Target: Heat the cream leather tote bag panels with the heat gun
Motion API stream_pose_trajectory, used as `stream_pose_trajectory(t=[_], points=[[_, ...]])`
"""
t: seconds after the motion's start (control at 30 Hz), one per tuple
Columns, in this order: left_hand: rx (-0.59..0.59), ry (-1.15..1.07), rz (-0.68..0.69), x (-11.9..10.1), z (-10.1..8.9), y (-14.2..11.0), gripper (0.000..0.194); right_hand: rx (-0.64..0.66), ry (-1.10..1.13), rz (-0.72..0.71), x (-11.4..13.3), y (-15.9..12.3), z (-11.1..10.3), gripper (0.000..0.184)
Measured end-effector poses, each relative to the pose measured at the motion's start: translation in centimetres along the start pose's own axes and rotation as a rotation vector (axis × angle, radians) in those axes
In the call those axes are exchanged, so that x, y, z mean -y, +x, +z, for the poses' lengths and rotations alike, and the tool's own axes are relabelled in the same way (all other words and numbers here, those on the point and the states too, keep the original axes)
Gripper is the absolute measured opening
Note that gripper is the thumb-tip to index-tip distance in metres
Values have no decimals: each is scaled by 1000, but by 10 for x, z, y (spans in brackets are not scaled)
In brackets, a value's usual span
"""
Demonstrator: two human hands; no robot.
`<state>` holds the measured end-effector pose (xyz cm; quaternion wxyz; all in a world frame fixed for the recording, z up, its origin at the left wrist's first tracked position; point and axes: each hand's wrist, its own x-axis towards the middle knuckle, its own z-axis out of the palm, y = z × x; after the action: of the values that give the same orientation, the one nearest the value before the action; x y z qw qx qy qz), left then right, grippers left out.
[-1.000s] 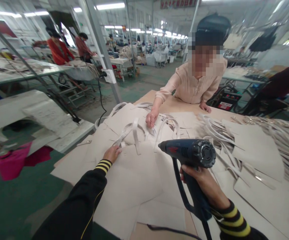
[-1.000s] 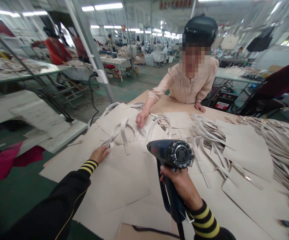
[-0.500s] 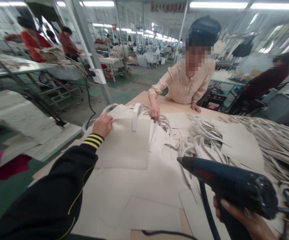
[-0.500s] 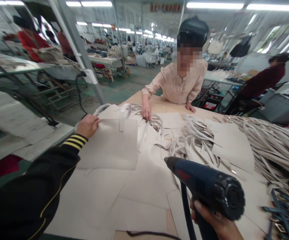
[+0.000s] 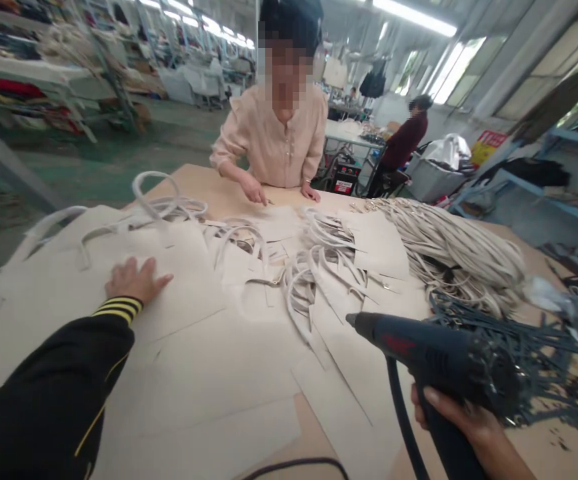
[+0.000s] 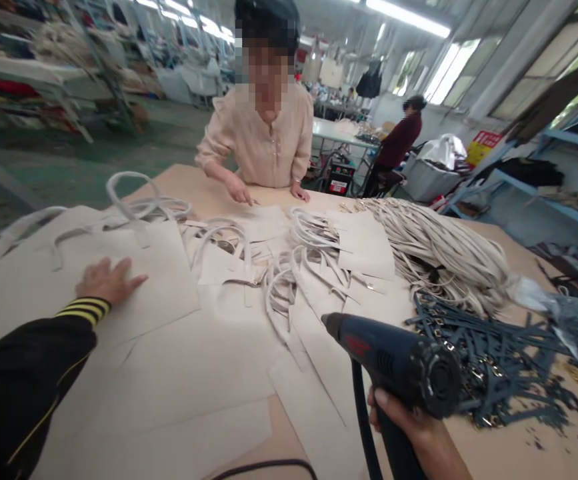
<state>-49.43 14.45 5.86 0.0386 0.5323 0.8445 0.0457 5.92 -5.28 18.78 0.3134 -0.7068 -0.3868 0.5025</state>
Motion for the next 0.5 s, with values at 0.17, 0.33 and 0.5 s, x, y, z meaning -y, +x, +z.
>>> stream_pose_trajectory(t=[0.17, 0.33, 0.5], points=[[-57, 99, 98, -11, -3, -11, 52, 145, 159, -111, 28, 28, 27, 27], [-78, 158, 154, -7, 15, -37, 49, 284, 104, -97, 26, 36, 24, 26], [-119, 185, 92, 2, 37, -72, 50, 156, 41, -114, 15, 38, -8, 26]])
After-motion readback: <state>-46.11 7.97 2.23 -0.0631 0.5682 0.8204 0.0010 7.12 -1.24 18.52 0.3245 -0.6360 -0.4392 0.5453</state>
